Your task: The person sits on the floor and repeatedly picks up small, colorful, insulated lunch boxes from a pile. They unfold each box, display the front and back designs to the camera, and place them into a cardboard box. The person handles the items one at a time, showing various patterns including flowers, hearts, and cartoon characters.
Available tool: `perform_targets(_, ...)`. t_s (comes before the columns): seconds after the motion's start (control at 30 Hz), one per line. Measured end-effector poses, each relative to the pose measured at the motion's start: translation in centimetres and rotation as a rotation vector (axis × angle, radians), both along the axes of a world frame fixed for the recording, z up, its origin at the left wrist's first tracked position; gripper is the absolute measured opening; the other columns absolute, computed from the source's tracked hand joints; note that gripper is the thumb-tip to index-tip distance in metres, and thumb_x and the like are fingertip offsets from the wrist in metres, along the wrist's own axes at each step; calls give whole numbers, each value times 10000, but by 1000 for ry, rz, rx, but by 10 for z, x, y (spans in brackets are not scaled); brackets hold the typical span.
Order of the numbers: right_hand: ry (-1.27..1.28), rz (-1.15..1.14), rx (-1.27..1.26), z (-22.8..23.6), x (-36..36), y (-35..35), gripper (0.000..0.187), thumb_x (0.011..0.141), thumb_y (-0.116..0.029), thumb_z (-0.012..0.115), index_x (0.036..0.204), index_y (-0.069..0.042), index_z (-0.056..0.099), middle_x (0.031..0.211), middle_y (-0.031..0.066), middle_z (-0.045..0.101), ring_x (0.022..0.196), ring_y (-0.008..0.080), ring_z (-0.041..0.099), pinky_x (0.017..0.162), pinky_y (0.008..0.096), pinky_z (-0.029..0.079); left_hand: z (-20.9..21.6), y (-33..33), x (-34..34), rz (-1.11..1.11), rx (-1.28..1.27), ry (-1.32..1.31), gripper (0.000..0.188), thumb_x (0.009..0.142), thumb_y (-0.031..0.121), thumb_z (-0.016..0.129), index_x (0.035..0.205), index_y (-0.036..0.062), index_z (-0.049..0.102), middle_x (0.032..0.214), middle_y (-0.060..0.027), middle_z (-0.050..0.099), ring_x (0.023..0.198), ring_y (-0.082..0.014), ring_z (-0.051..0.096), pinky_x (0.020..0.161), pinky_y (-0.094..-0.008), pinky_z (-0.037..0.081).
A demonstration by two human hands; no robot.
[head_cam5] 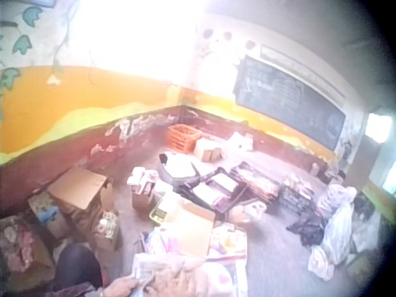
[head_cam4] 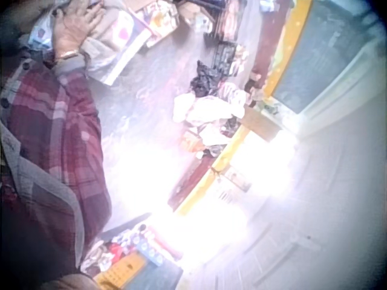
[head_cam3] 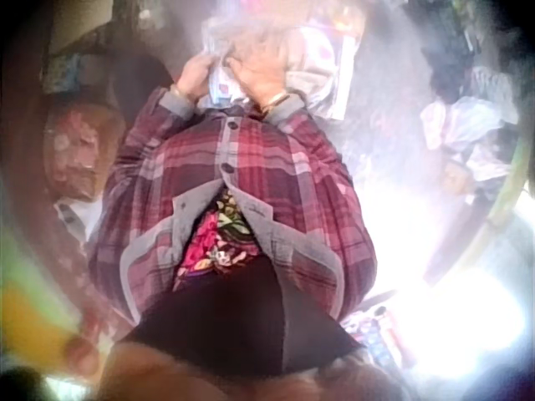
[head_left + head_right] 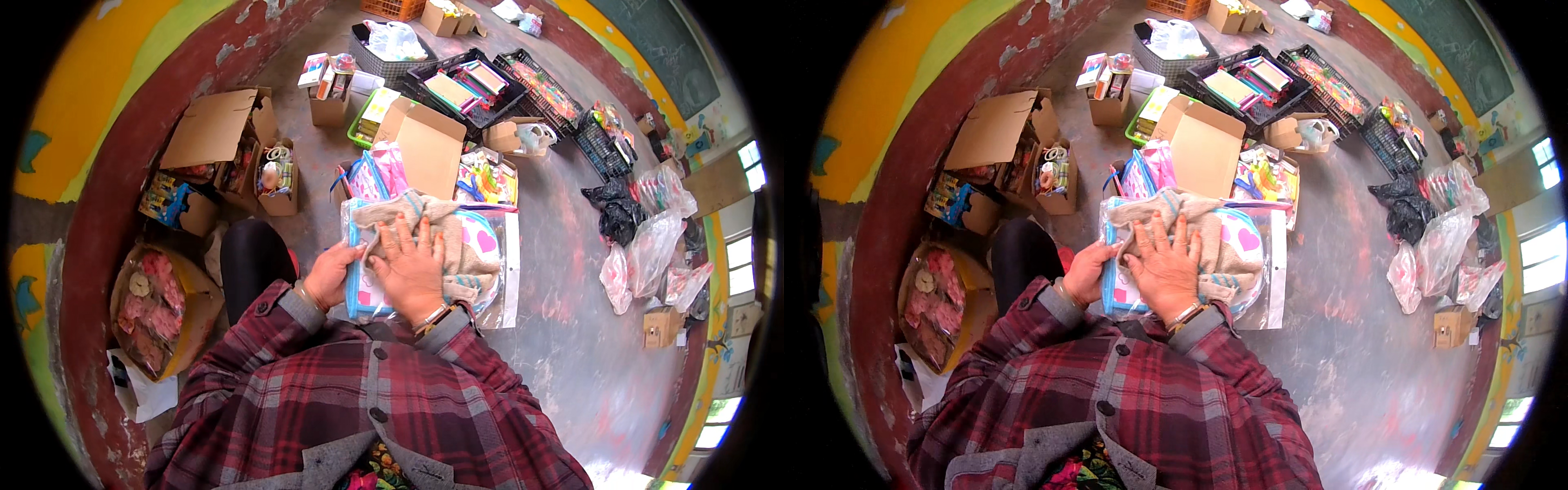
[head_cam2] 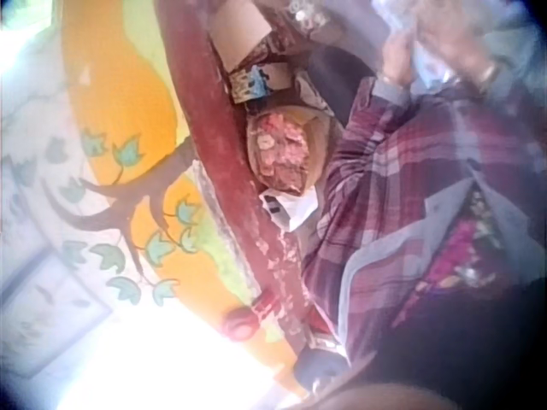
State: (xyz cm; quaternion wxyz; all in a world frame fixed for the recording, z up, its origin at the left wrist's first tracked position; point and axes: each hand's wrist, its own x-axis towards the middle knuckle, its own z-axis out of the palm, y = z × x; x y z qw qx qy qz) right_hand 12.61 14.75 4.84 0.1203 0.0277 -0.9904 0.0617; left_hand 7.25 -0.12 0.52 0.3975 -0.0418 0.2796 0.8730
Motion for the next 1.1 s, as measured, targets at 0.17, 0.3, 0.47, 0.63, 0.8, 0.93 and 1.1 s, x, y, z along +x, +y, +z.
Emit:
perform_targets(0.17, 36, -150, 15, 3, 4, 29, 558, 839, -456, 526, 1322, -182, 466, 1411, 96, 367, 1297, 393, 289, 1036, 566, 195, 7, 7, 4, -37, -5, -20, 329, 929, 90, 435, 1248, 12, 411, 1148, -154, 550, 1005, -271, 596, 882, -425, 499)
perform_targets(0.3, 65, -230, -6, 4, 12, 50, 562, 835, -427, 538, 1320, -152, 462, 1399, 117, 378, 1254, 403, 345, 1029, 530, 240, 12, 14, 9, -61, 40, -4, 354, 925, 93, 440, 1267, 14, 391, 1165, -153, 542, 1048, -276, 577, 915, -425, 479)
perform_targets(0.47, 111, -299, -26, 4, 27, 69, 575, 838, -391, 542, 1323, -97, 444, 1379, 127, 399, 1214, 393, 395, 1007, 514, 287, 25, 23, 18, -91, 46, 5, 376, 917, 80, 453, 1280, 15, 378, 1189, -150, 528, 1078, -277, 558, 936, -428, 463)
perform_targets(0.63, 244, -326, -186, -6, 49, 90, 504, 873, -298, 516, 1273, 3, 453, 1301, 193, 465, 1174, 376, 445, 971, 436, 351, 25, 26, 23, -98, 24, 13, 405, 909, 87, 475, 1290, 8, 361, 1199, -161, 522, 1090, -288, 552, 943, -440, 456)
perform_targets(0.8, 254, -481, -560, -40, 78, 116, 408, 909, -269, 452, 1235, -29, 502, 1152, 236, 560, 1068, 391, 528, 893, 411, 425, 26, 28, 25, -103, 14, 17, 415, 906, 84, 479, 1292, 1, 352, 1205, -167, 517, 1093, -290, 550, 940, -440, 456)
perform_targets(0.93, -220, -803, -405, -79, 115, 155, 327, 902, -295, 445, 1110, -91, 594, 1021, 229, 617, 953, 389, 587, 804, 453, 465, 25, 29, 24, -115, 64, 16, 422, 902, 93, 487, 1294, 6, 354, 1214, -173, 516, 1090, -293, 553, 943, -441, 454)
perform_targets(1.1, 127, -534, -217, -150, 189, 228, 182, 819, -171, 521, 852, -35, 637, 826, 200, 644, 779, 342, 623, 689, 419, 492, 12, 16, 12, -73, -5, -38, 428, 904, 112, 495, 1297, 14, 355, 1218, -179, 517, 1085, -298, 556, 941, -449, 454)
